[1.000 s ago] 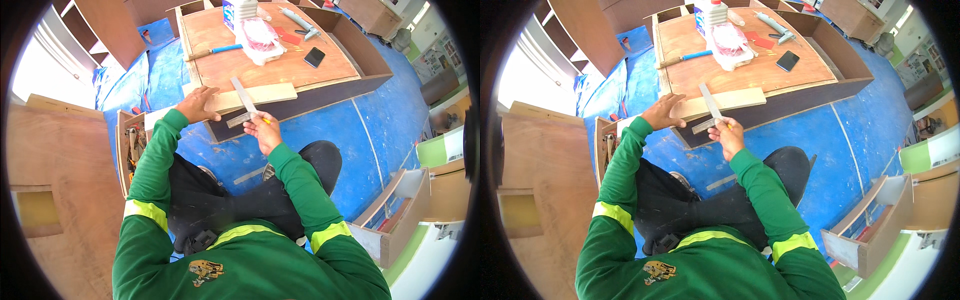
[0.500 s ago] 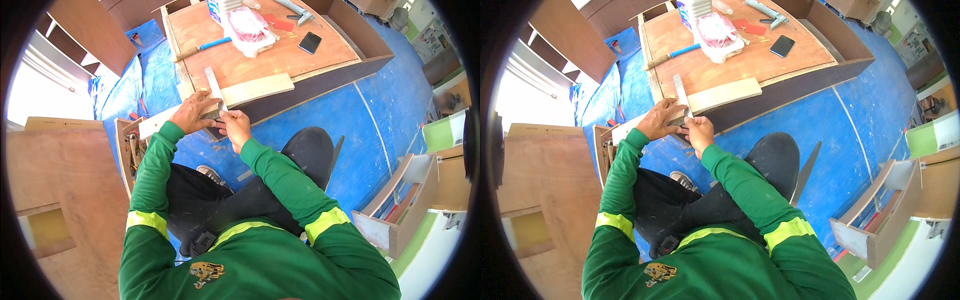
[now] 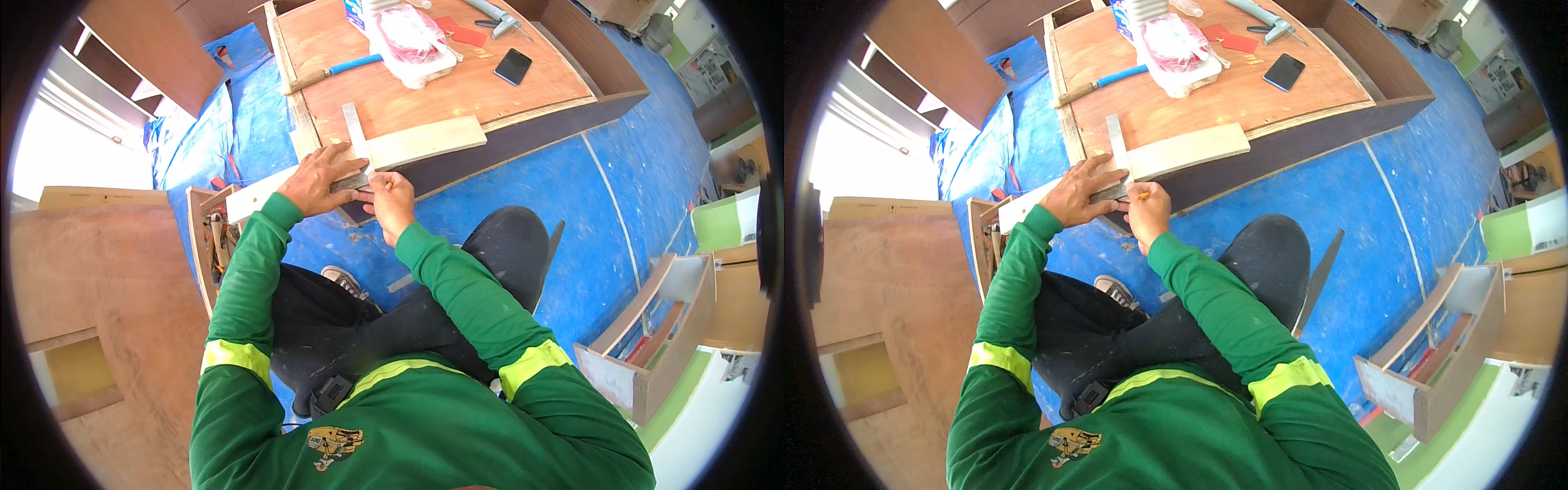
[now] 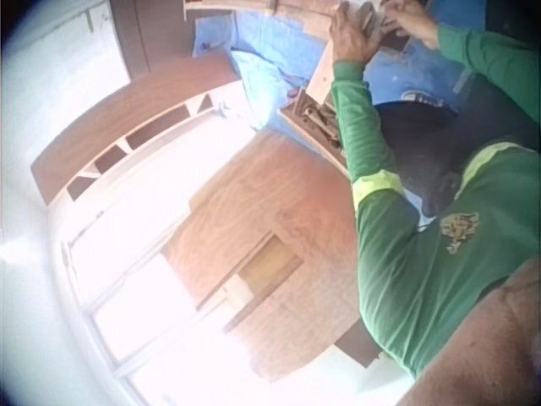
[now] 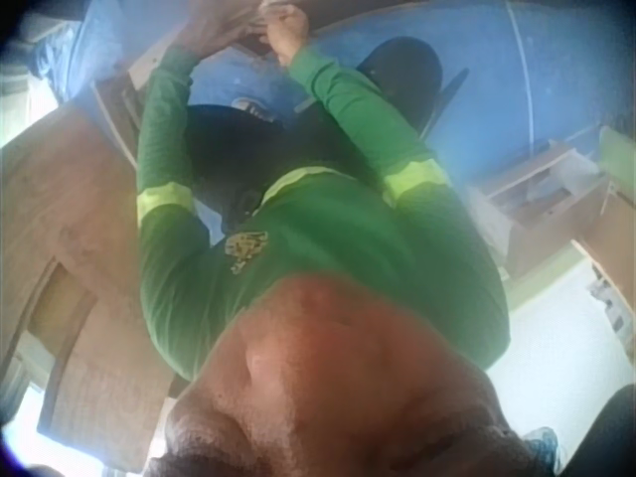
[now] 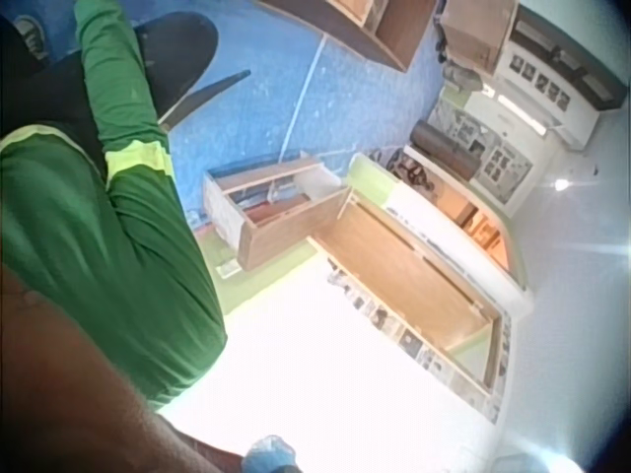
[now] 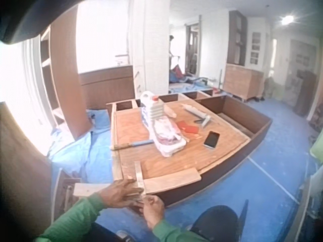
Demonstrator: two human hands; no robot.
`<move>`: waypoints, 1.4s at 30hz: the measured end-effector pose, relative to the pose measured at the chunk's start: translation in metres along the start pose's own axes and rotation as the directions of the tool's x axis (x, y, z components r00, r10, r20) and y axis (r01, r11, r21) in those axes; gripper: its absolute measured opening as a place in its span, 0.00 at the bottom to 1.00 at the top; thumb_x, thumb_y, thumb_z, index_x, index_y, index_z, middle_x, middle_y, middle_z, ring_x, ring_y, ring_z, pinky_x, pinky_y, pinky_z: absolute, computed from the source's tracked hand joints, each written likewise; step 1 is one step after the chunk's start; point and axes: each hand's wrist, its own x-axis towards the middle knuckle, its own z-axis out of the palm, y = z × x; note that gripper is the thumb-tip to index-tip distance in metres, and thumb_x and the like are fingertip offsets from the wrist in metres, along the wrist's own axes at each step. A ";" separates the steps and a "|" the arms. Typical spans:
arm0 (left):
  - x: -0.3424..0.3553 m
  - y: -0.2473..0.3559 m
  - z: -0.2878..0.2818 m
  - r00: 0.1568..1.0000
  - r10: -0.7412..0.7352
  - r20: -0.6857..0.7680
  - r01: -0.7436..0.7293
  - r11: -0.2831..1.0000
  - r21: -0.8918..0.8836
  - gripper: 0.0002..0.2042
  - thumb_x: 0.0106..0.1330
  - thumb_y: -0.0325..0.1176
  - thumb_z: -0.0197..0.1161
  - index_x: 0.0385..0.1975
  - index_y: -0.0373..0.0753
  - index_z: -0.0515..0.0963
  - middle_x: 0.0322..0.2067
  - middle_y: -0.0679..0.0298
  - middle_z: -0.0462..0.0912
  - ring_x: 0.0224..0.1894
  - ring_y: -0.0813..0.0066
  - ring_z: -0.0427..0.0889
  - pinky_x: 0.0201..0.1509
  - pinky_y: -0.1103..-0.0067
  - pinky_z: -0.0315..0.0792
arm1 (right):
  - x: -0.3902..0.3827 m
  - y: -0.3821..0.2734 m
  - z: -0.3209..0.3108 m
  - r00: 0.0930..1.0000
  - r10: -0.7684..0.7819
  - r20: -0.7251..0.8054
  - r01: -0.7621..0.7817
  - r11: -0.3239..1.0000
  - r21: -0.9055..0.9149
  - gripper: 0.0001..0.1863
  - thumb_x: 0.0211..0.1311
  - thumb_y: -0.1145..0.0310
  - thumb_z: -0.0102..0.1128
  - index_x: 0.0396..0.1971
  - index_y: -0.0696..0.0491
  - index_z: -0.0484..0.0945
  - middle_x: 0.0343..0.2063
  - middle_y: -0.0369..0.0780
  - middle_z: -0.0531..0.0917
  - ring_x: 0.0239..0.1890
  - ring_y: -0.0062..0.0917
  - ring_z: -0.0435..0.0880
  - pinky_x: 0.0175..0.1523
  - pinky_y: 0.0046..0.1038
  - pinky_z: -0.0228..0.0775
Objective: The person measures and marks a wooden plank with a tape measure, pencil, and square, then cuts the plank with a hand saw. The person continues to measure and mark the wood after cutting.
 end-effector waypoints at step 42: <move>-0.001 -0.006 0.007 0.999 -0.045 0.014 0.045 0.999 -0.022 0.37 0.70 0.60 0.71 0.79 0.62 0.74 0.82 0.51 0.62 0.82 0.32 0.59 0.86 0.44 0.54 | 0.005 0.003 0.003 0.997 -0.079 -0.003 0.079 0.997 -0.004 0.12 0.84 0.65 0.58 0.52 0.58 0.77 0.43 0.42 0.88 0.38 0.27 0.93 0.40 0.28 0.83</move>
